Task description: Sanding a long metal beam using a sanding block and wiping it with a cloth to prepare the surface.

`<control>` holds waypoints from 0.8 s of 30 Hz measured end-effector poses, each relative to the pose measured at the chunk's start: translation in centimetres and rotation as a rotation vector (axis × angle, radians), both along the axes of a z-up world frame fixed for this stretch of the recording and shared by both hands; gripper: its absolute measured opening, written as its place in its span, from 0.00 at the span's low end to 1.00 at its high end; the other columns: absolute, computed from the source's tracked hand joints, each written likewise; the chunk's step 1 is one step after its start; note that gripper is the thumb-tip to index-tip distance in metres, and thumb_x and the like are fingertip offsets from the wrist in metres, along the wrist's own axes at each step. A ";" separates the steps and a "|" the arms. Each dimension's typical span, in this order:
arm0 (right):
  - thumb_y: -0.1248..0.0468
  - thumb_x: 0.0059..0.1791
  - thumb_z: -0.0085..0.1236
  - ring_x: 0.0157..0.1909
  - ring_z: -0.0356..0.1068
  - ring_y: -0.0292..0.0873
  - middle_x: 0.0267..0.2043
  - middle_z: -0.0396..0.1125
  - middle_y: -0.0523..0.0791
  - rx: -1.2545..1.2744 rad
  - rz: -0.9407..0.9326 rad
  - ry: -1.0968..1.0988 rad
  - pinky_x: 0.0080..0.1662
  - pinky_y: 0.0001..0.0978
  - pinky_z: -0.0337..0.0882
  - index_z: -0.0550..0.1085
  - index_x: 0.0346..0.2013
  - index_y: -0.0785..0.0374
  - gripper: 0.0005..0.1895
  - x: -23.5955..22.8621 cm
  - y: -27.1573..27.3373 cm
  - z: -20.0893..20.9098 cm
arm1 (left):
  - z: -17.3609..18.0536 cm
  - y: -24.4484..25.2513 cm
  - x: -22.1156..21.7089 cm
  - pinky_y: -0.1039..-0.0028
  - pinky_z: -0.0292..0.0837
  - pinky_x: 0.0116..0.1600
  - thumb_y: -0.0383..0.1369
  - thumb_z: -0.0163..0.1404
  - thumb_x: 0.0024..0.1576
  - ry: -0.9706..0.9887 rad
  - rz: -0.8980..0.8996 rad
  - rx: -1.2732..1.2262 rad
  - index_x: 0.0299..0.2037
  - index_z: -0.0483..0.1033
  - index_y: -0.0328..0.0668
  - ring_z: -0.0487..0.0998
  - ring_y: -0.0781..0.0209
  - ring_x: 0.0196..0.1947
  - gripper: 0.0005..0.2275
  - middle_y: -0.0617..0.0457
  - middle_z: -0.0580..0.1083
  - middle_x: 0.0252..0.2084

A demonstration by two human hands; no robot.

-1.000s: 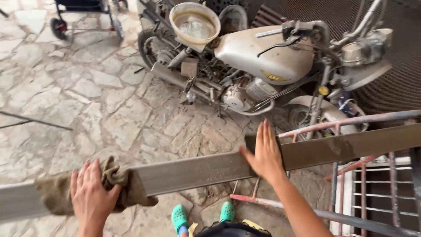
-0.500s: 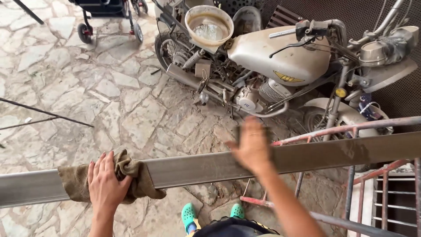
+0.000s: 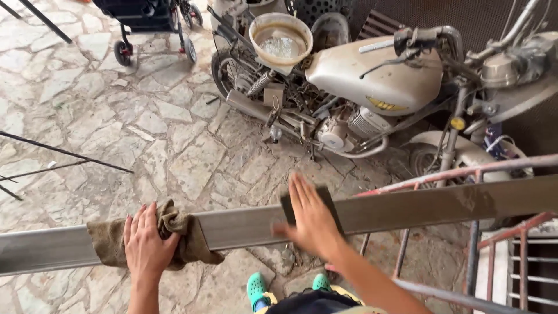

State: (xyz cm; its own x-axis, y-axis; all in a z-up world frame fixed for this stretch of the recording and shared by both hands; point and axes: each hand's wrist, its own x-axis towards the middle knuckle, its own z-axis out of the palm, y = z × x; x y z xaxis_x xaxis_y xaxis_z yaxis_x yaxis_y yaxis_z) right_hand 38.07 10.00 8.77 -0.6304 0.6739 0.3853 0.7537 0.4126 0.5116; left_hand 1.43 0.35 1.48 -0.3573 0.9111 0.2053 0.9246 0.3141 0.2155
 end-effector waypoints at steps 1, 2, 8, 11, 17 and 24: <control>0.24 0.49 0.01 0.79 0.24 0.49 0.79 0.24 0.57 0.006 0.003 -0.002 0.77 0.37 0.26 0.33 0.73 0.75 0.59 1.4 -0.2 0.3 | 0.0 0.0 0.0 0.62 0.40 0.80 0.53 0.47 0.52 -0.002 0.003 0.006 0.72 0.61 0.40 0.61 0.53 0.73 0.38 0.44 0.67 0.69; 0.22 0.45 0.06 0.79 0.23 0.50 0.79 0.23 0.55 -0.424 -0.077 0.174 0.75 0.39 0.27 0.32 0.72 0.73 0.62 2.9 -0.5 0.7 | -0.1 0.0 0.0 0.63 0.41 0.80 0.53 0.48 0.51 0.013 0.011 0.014 0.72 0.61 0.40 0.62 0.54 0.73 0.39 0.45 0.67 0.69; 0.22 0.44 0.13 0.78 0.29 0.52 0.78 0.28 0.56 -0.854 -0.190 0.313 0.74 0.43 0.31 0.36 0.72 0.72 0.62 0.5 3.0 2.9 | -0.5 0.3 -0.1 0.63 0.41 0.80 0.54 0.47 0.51 0.024 0.000 -0.008 0.72 0.61 0.40 0.62 0.53 0.72 0.39 0.44 0.67 0.69; 0.23 0.44 0.18 0.78 0.21 0.53 0.77 0.18 0.56 -1.097 -0.112 0.118 0.74 0.43 0.25 0.29 0.71 0.71 0.61 -4.6 -1.0 6.9 | -0.8 0.0 -0.4 0.62 0.39 0.80 0.55 0.46 0.52 0.010 -0.012 -0.012 0.72 0.60 0.38 0.60 0.51 0.73 0.40 0.42 0.65 0.71; 0.22 0.45 0.11 0.78 0.26 0.52 0.78 0.24 0.56 -0.826 0.012 0.320 0.72 0.43 0.29 0.34 0.73 0.70 0.61 -1.6 -0.1 0.8 | -0.9 0.4 -0.6 0.61 0.40 0.80 0.53 0.50 0.48 0.005 -0.020 0.010 0.71 0.61 0.40 0.61 0.52 0.73 0.40 0.44 0.66 0.69; 0.19 0.45 0.11 0.80 0.33 0.52 0.78 0.34 0.58 -0.255 0.346 0.096 0.77 0.39 0.33 0.41 0.72 0.75 0.65 -8.4 -4.2 -3.7 | -1.6 0.2 -0.4 0.60 0.43 0.78 0.49 0.55 0.43 0.023 -0.028 0.088 0.67 0.67 0.43 0.63 0.51 0.71 0.39 0.44 0.69 0.66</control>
State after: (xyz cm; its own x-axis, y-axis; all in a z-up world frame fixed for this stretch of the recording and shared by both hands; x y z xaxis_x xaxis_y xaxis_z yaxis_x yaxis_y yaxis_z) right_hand 29.69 5.76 5.06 -0.8052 0.5106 0.3016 0.5881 0.7529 0.2955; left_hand 1.04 0.58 -0.16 -0.3260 0.8988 0.2930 0.9378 0.2684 0.2200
